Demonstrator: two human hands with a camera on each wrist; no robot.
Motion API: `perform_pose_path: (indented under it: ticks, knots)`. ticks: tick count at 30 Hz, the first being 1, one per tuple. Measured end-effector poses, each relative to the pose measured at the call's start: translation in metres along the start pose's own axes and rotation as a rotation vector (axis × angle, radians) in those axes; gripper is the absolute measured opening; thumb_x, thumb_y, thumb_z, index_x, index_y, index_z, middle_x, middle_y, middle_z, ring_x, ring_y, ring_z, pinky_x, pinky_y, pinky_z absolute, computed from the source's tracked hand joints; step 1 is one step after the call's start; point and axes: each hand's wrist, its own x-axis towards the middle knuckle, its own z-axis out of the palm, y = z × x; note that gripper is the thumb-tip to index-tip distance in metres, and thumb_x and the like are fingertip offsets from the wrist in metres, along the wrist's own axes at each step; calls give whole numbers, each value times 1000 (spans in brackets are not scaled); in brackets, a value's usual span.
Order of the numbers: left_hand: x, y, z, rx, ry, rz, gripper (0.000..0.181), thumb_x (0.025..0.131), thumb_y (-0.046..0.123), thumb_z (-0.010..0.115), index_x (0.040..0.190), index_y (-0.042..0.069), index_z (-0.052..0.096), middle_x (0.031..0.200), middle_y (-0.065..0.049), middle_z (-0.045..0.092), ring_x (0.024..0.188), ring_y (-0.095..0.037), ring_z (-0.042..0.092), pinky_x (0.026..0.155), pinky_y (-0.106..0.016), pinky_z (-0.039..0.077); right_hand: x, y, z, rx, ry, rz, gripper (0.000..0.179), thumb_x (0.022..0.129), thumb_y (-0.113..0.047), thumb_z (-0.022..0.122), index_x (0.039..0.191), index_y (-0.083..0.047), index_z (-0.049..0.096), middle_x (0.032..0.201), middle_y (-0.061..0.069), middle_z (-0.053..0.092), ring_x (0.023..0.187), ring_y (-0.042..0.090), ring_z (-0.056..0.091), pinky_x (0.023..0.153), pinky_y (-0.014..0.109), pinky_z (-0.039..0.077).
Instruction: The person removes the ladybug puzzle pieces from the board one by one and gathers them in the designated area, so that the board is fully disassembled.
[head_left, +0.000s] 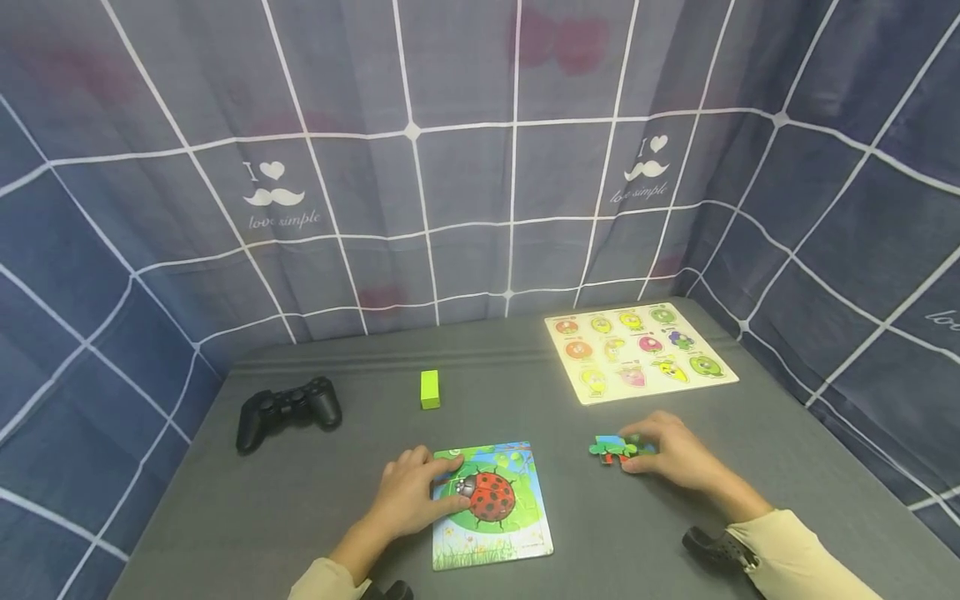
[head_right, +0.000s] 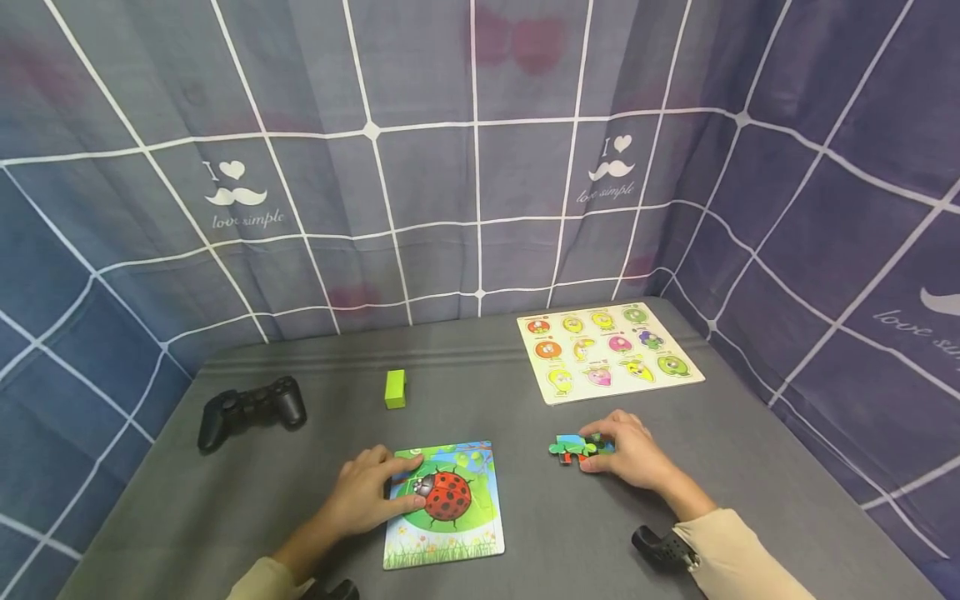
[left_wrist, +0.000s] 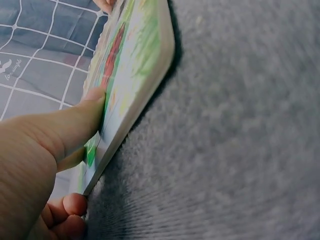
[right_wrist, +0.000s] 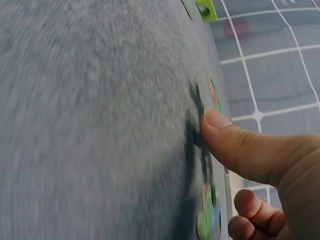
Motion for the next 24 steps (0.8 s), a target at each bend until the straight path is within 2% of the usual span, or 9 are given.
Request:
perform_pose_path:
  ticks: [11, 24]
  knots:
    - [0, 0, 0, 1, 2, -12, 62, 74, 59, 75, 128, 30, 66, 83, 11, 38, 77, -8, 31, 70, -28, 23, 12, -10, 5, -24, -38, 26, 42, 67, -36, 87, 104, -19, 76, 87, -9, 56, 84, 8, 45, 74, 31, 31]
    - [-1, 1, 1, 2, 8, -12, 61, 74, 57, 76, 128, 30, 66, 81, 11, 36, 76, -9, 30, 70, -28, 22, 10, -7, 3, -31, -52, 43, 44, 67, -33, 88, 106, -17, 74, 89, -8, 57, 86, 9, 47, 77, 31, 33]
